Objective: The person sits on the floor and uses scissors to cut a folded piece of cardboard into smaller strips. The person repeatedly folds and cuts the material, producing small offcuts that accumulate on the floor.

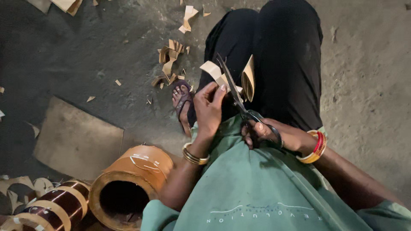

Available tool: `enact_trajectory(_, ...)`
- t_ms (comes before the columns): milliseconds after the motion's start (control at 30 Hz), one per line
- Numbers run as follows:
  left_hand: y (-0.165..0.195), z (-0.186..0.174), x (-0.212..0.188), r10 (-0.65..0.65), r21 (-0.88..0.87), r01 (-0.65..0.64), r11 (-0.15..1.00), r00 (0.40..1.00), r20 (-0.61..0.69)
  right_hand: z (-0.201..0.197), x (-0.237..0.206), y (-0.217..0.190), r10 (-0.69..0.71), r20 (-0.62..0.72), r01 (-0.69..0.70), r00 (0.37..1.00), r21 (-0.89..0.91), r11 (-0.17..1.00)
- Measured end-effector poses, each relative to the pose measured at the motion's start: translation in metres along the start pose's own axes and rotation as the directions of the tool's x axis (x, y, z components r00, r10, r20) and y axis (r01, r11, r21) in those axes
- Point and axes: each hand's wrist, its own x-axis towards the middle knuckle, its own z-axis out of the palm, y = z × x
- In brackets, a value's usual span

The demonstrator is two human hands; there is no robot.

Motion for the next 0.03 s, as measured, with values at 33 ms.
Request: enact_trajectory(33, -0.0009, 0.0064, -0.0027, 0.025, 0.0, -0.025, 1.0, 0.996, -0.084, 0.0026, 0.001, -0.0027, -0.004, 0.025, 0.003, 1.0, 0.033, 0.999)
